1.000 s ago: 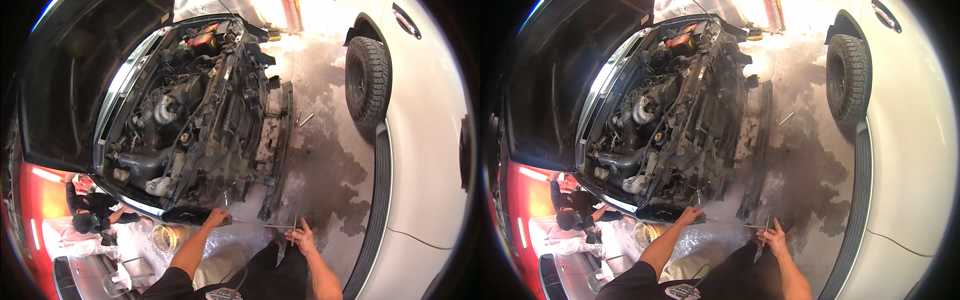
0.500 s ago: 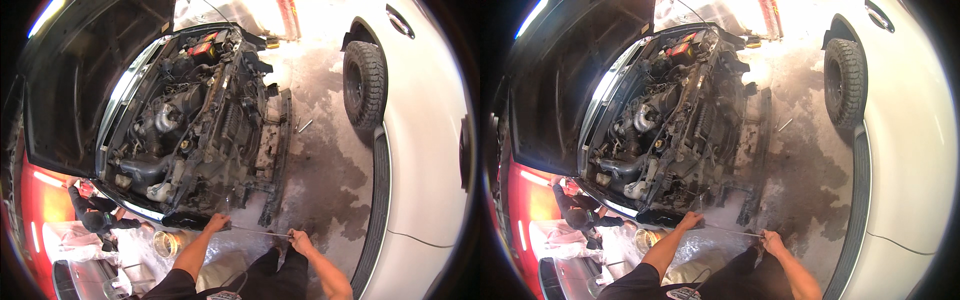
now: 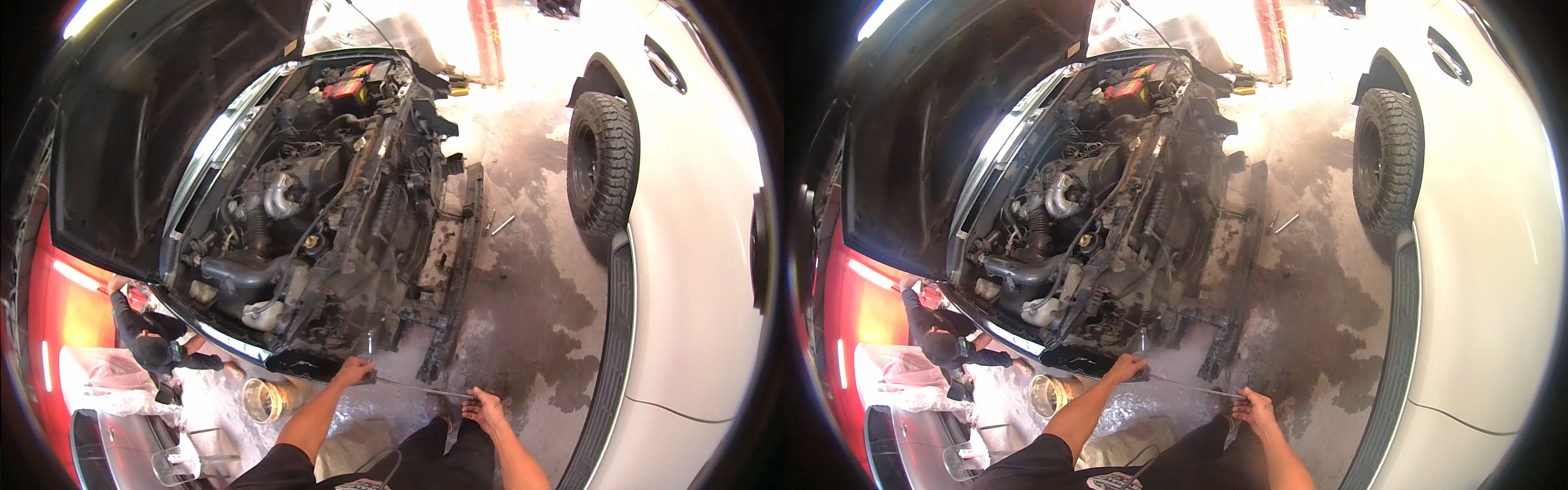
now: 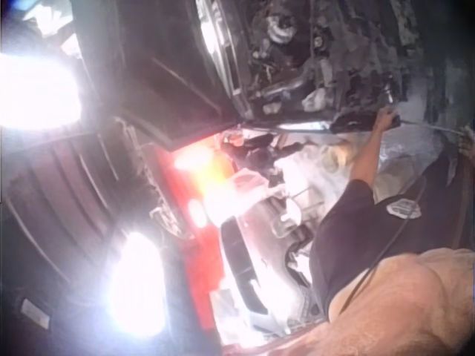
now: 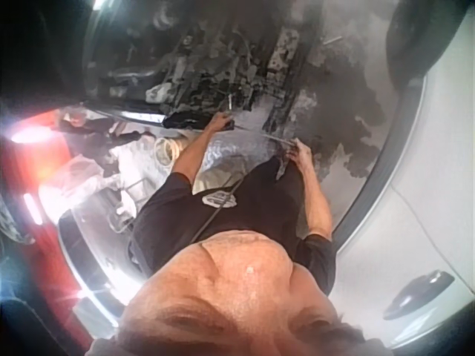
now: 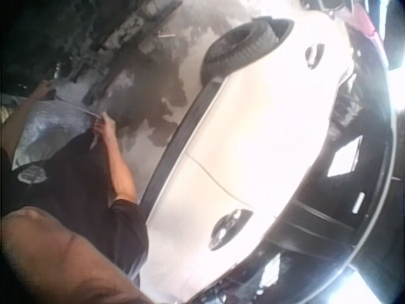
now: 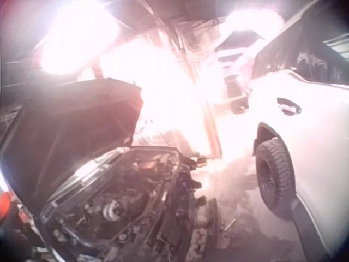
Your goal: The person retrieves a wrench from a tool bag, walks to a white car with its hood open, and uses the wrench to loosen bolts on the front of the engine bay. After removing a component, the person walks to the rear of the car and places a bucket inside the trunk.
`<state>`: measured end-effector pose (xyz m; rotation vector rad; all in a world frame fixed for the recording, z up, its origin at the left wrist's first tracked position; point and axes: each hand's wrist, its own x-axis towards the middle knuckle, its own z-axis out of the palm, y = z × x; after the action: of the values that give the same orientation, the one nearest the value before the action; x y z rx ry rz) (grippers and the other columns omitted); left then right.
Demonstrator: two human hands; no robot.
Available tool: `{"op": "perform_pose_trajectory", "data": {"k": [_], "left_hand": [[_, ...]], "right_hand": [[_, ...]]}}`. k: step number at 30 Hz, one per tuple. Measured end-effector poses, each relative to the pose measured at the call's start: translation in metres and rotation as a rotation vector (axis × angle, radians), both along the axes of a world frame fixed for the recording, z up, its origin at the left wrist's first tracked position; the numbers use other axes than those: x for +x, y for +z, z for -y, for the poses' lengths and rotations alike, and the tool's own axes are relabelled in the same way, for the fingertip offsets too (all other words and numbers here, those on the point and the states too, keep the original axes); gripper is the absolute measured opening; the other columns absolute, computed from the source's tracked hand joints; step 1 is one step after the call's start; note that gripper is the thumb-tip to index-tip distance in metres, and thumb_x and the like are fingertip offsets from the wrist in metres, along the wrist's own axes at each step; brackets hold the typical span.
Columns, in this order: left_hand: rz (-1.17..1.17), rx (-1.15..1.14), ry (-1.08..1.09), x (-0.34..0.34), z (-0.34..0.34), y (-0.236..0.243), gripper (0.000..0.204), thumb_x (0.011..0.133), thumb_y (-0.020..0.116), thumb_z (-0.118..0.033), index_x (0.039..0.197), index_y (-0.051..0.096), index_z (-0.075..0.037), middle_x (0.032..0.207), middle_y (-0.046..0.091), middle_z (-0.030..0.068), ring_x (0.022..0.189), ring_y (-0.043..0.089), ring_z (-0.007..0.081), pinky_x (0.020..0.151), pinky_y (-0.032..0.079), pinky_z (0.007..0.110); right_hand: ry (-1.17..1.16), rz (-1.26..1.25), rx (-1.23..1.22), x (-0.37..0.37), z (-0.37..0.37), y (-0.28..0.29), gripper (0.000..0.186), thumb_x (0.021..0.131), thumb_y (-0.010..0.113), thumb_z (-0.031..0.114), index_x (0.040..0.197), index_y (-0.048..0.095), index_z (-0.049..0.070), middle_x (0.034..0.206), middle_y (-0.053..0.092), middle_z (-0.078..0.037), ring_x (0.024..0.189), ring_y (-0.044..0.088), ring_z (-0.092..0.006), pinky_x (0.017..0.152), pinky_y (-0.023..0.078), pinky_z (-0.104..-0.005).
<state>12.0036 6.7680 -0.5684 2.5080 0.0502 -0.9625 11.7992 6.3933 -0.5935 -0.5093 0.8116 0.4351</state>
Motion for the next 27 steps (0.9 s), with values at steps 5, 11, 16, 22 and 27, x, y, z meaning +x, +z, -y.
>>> {"op": "perform_pose_trajectory", "data": {"k": [5,11,16,22,27], "left_hand": [[0.003,-0.035,0.017,-0.003,-0.003,-0.003,0.045,0.086,0.062,-0.044,0.094,0.071,0.0,0.075,0.068,0.015,0.073,0.066,0.024,0.071,0.049,0.037],[0.047,-0.057,-0.01,-0.001,-0.001,-0.015,0.046,0.085,0.063,-0.044,0.094,0.07,0.001,0.079,0.068,0.0184,0.077,0.065,0.0289,0.073,0.048,0.04],[0.121,-0.011,-0.095,0.002,-0.013,-0.029,0.047,0.084,0.063,-0.045,0.094,0.07,0.0,0.088,0.067,0.0251,0.088,0.064,0.0393,0.079,0.048,0.042],[0.089,-0.017,-0.033,-0.01,-0.017,-0.021,0.045,0.085,0.063,-0.046,0.095,0.071,-0.003,0.091,0.068,0.0232,0.09,0.066,0.036,0.079,0.049,0.041],[0.103,-0.031,-0.094,-0.001,-0.016,-0.025,0.044,0.085,0.064,-0.046,0.099,0.071,-0.006,0.092,0.069,0.0211,0.091,0.066,0.0343,0.08,0.049,0.04]], "right_hand": [[-0.046,0.281,-0.295,0.002,-0.014,0.016,0.072,0.082,0.056,-0.003,0.146,0.023,-0.001,0.102,0.06,-0.018,0.078,0.066,-0.0296,0.07,0.058,-0.0384],[0.057,0.343,-0.255,-0.003,0.0,0.022,0.068,0.083,0.056,-0.007,0.144,0.027,-0.002,0.108,0.061,-0.02,0.089,0.067,-0.0326,0.079,0.058,-0.0421],[0.408,0.224,0.061,0.002,0.019,-0.01,0.022,0.087,0.06,-0.002,0.108,0.056,-0.006,0.101,0.067,-0.021,0.088,0.068,-0.0323,0.08,0.057,-0.0445],[0.898,0.76,-1.464,-0.011,0.003,0.014,0.027,0.084,0.063,-0.001,0.109,0.056,-0.003,0.1,0.066,-0.017,0.092,0.068,-0.0299,0.077,0.057,-0.0403],[0.632,0.571,-1.138,-0.028,-0.008,-0.06,0.057,0.086,0.059,0.037,0.132,0.047,0.006,0.12,0.059,-0.023,0.107,0.056,-0.0449,0.084,0.051,-0.0562]]}}
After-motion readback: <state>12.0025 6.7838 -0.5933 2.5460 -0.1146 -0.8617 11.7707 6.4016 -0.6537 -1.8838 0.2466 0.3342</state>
